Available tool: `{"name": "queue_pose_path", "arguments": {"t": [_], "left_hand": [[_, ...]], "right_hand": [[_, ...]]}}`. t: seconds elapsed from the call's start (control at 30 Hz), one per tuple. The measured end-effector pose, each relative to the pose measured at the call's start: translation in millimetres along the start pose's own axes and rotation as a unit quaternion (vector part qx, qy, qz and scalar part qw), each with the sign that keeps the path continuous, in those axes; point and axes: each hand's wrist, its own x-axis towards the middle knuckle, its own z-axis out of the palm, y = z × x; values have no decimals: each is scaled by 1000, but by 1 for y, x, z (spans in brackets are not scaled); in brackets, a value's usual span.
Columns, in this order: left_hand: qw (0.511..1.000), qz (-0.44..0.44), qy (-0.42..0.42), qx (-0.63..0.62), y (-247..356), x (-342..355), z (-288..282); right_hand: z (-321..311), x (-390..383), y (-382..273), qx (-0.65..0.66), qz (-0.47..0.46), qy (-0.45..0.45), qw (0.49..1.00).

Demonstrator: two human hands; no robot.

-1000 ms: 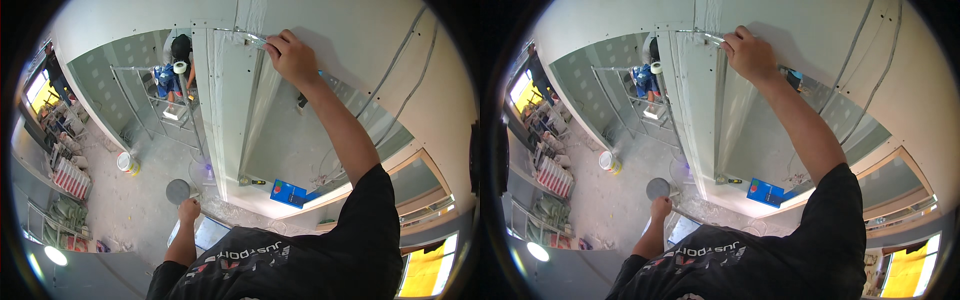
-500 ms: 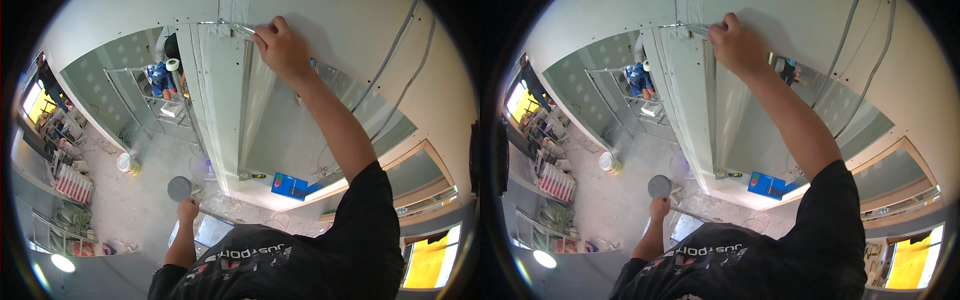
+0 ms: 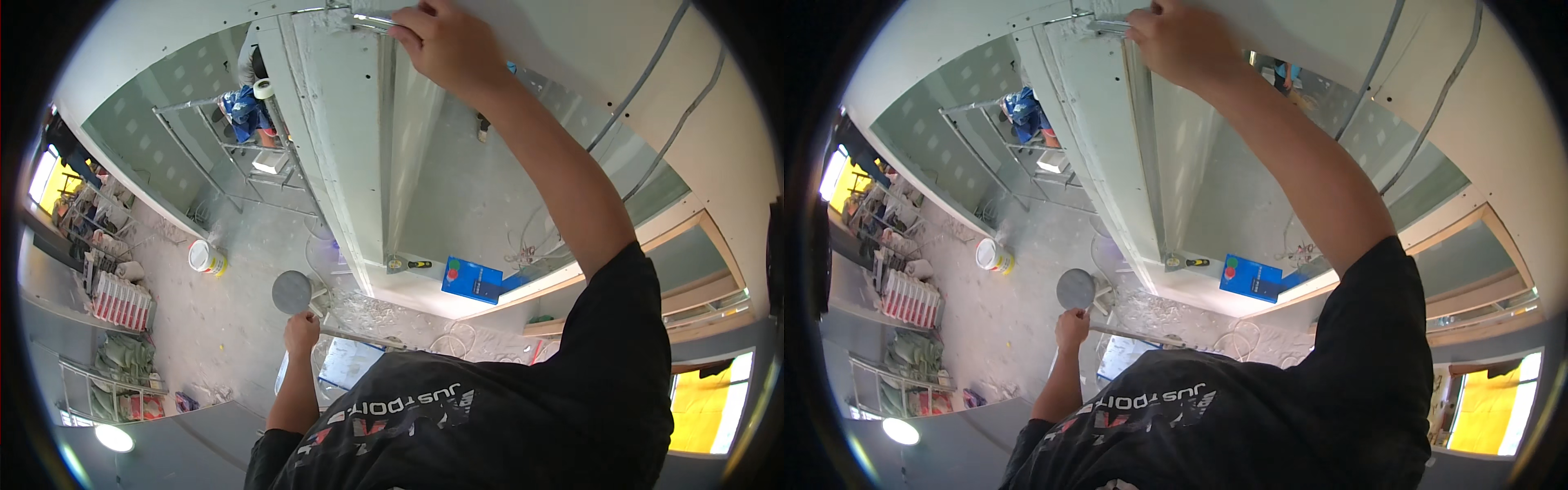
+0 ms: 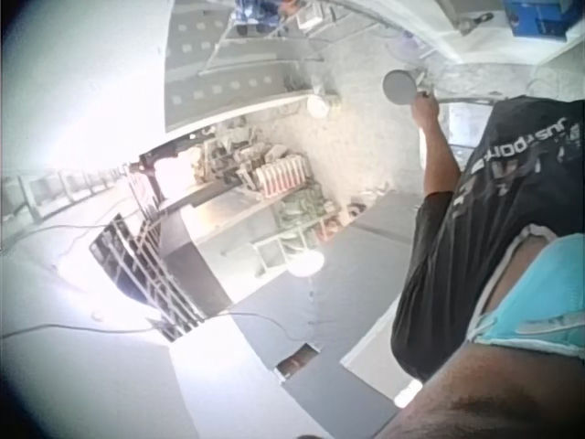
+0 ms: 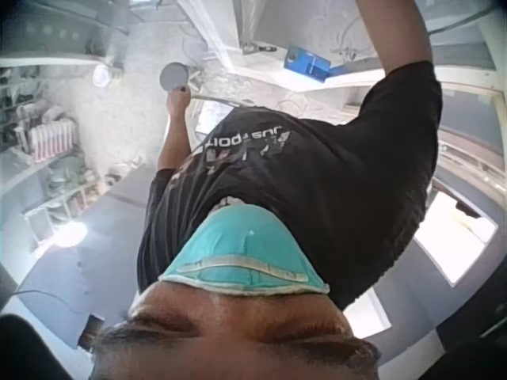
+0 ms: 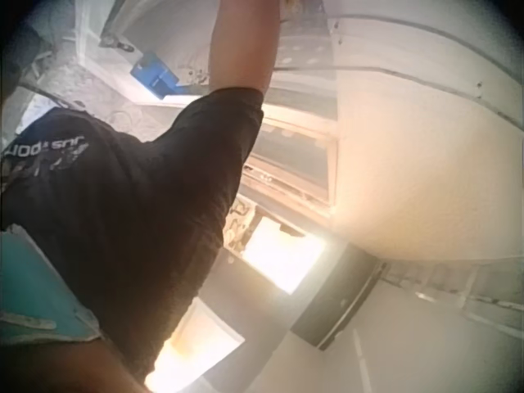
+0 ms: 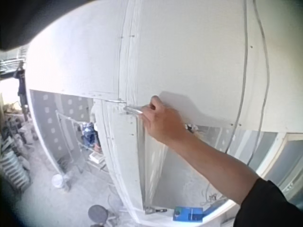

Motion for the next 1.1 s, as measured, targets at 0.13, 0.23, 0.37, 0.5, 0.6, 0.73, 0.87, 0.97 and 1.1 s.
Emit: {"name": "queue_pose_path", "arguments": {"t": [0.13, 0.23, 0.37, 0.5, 0.6, 0.73, 0.87, 0.97, 1.1], "left_hand": [[1000, -21, -16, 7, 8, 1, -3], [1000, -23, -19, 2, 4, 1, -1], [1000, -14, -23, 7, -1, 1, 3], [1000, -19, -24, 6, 5, 0, -1], [1000, -9, -13, 9, 2, -1, -1], [1000, -4, -9, -6, 1, -3, 0], [1000, 1, -15, -6, 0, -1, 1], [1000, 11, -3, -9, 1, -1, 4], [1000, 6, -16, -3, 0, 1, 2]], "right_hand": [[8, -4, 6, -19, 10, 16, 1000], [19, -1, 3, -5, -9, 105, 994], [21, 11, -1, -28, -14, 84, 996], [19, 10, -1, -53, -18, 27, 998], [21, 10, -2, -58, -9, 33, 998], [21, 10, -3, -27, -9, 57, 998], [22, 11, -5, -73, -3, 56, 996], [20, 9, -4, -69, -5, 37, 997], [19, 16, 3, -42, -61, 36, 997]]}}
